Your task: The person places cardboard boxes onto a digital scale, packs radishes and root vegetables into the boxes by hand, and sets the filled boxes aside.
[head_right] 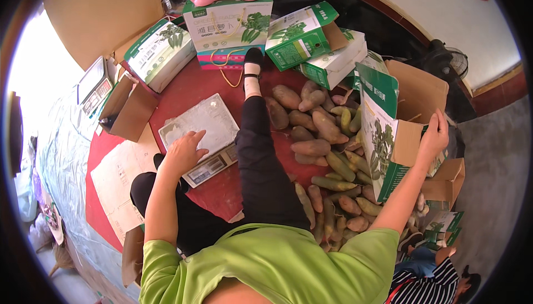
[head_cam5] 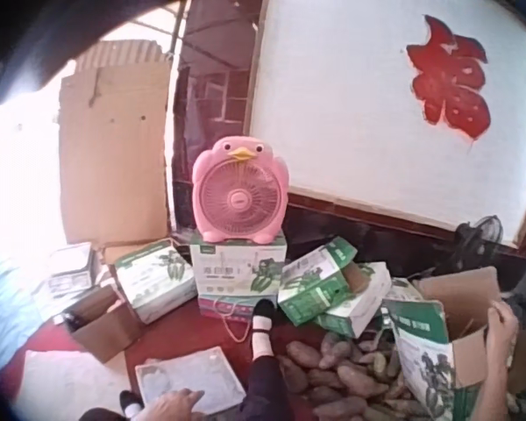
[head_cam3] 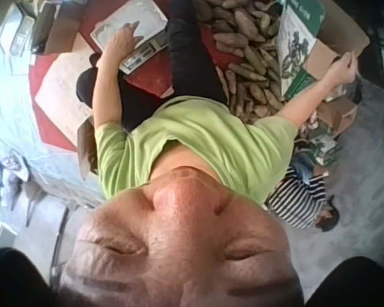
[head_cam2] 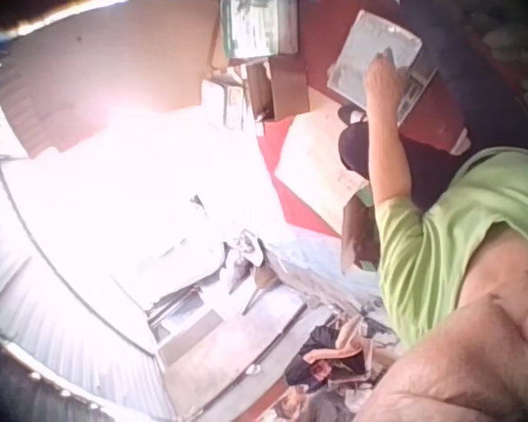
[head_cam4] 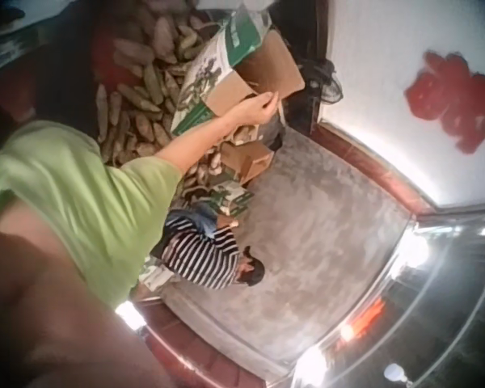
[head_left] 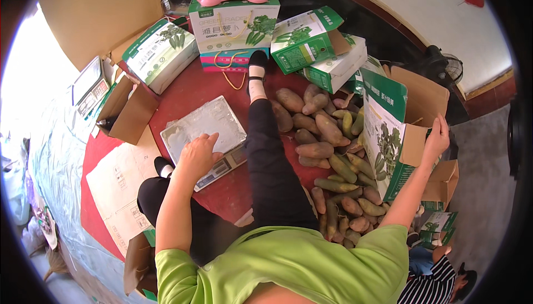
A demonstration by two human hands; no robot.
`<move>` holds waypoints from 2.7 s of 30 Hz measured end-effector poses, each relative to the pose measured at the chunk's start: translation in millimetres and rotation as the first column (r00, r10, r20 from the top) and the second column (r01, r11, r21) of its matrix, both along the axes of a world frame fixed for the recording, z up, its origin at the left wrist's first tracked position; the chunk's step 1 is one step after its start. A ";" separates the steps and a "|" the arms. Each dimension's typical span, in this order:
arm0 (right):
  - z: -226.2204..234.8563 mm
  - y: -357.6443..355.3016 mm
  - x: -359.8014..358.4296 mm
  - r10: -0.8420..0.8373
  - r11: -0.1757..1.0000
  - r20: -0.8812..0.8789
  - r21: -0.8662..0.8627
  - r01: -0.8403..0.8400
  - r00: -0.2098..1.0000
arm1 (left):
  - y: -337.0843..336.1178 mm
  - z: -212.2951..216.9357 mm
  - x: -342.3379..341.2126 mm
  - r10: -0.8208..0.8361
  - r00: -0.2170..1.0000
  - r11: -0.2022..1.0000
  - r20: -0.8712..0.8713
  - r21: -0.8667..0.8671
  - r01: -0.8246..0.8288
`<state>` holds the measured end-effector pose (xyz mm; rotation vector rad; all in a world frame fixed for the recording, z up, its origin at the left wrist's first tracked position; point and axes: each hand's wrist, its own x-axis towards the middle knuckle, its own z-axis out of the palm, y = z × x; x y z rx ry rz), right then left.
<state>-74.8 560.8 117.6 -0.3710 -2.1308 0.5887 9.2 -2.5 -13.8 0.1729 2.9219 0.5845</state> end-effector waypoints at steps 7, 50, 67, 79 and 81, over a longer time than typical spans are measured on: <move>57.6 -90.5 4.0 0.366 0.920 -0.036 -0.134 -0.367 0.930 | 7.8 22.0 -6.9 0.049 0.998 0.994 -0.025 0.098 -0.047; -231.2 -266.5 -76.0 0.949 0.170 0.148 -0.984 -0.056 0.277 | 9.0 12.3 1.4 0.016 0.903 0.882 -0.428 -0.419 -0.214; -415.0 -128.5 147.1 0.625 0.757 0.736 -0.652 0.027 0.261 | -2.8 37.3 7.6 0.156 0.986 0.988 -0.063 -0.012 -0.157; -480.5 -54.9 225.6 0.325 0.898 0.906 -0.386 0.211 0.270 | 1.5 20.4 -7.8 0.131 0.991 0.990 -0.036 -0.047 -0.133; -454.1 -68.2 207.1 0.170 0.984 0.969 -0.157 -0.086 0.179 | -5.3 23.5 3.0 0.161 0.986 0.985 -0.033 -0.064 -0.163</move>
